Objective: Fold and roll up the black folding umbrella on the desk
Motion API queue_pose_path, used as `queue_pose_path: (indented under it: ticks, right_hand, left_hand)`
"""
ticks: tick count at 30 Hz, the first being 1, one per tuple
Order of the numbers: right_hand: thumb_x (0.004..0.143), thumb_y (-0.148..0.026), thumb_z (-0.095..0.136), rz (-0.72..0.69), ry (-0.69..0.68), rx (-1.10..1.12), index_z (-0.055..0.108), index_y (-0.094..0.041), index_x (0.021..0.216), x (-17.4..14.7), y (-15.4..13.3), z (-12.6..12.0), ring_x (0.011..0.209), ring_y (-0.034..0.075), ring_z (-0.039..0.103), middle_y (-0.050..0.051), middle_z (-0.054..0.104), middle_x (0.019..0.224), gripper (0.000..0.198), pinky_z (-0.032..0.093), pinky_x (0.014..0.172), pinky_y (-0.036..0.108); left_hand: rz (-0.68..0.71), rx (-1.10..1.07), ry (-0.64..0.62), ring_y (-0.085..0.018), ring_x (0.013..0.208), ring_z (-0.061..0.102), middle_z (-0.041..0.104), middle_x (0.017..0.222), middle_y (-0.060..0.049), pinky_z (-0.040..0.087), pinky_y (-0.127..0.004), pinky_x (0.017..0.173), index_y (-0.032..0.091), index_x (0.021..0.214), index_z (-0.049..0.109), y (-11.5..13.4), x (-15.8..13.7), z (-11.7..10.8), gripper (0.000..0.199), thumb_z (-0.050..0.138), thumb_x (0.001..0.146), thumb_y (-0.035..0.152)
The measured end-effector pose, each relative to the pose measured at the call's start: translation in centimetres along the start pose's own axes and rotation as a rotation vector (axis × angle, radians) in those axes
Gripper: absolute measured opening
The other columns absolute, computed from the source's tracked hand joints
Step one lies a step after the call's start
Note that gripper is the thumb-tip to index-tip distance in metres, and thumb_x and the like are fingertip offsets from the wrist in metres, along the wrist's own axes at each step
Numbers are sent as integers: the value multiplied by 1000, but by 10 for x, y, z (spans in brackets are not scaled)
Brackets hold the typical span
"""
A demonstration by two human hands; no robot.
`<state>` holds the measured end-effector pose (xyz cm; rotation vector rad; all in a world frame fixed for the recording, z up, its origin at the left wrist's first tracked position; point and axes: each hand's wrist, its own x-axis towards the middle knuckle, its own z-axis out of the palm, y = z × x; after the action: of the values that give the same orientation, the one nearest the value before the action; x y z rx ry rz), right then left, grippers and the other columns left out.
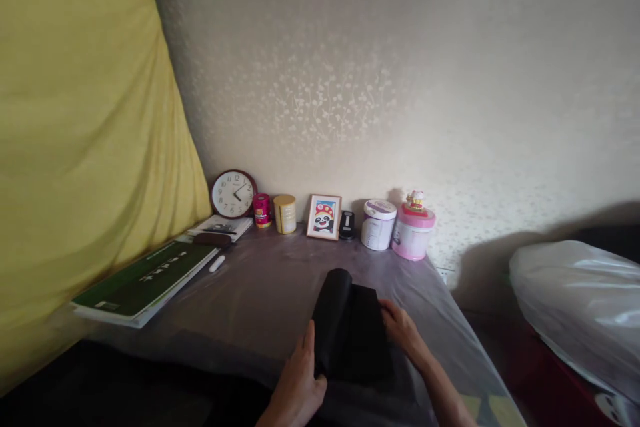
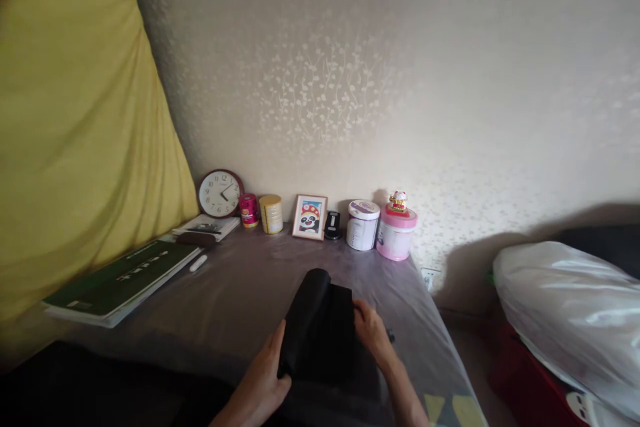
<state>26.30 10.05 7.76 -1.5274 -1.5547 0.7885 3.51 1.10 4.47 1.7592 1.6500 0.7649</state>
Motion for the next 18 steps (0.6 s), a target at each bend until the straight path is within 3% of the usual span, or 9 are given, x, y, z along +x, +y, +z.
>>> queue_pose_path:
  ticks: [6,13,18]
  right_hand:
    - [76,-47,41,67,-23,-51,63,-19,89,-9,1,-5,54,18,60,3,63,67,38,47,46,27]
    - [73,-48,51,41,51,-181,63,-18,90,-7,8,9,70,23,65,6,66,70,37,48,62,30]
    - [67,-42,58,41,-7,-22,65,-18,88,-1,-8,17,73,23,65,3,67,70,32,48,58,28]
  left_hand:
    - [-33,-8,-29,-21,127,38,26,146,-15,32,-29,104,12,142,6,9,-4,-6,90,47,62,3]
    - [-27,1,-29,-23,126,40,26,146,-17,35,-30,102,10,142,5,9,-3,-4,90,46,63,2]
    - [-15,-8,-26,-22,128,37,26,146,-16,33,-30,104,9,141,7,7,-3,-3,90,46,61,2]
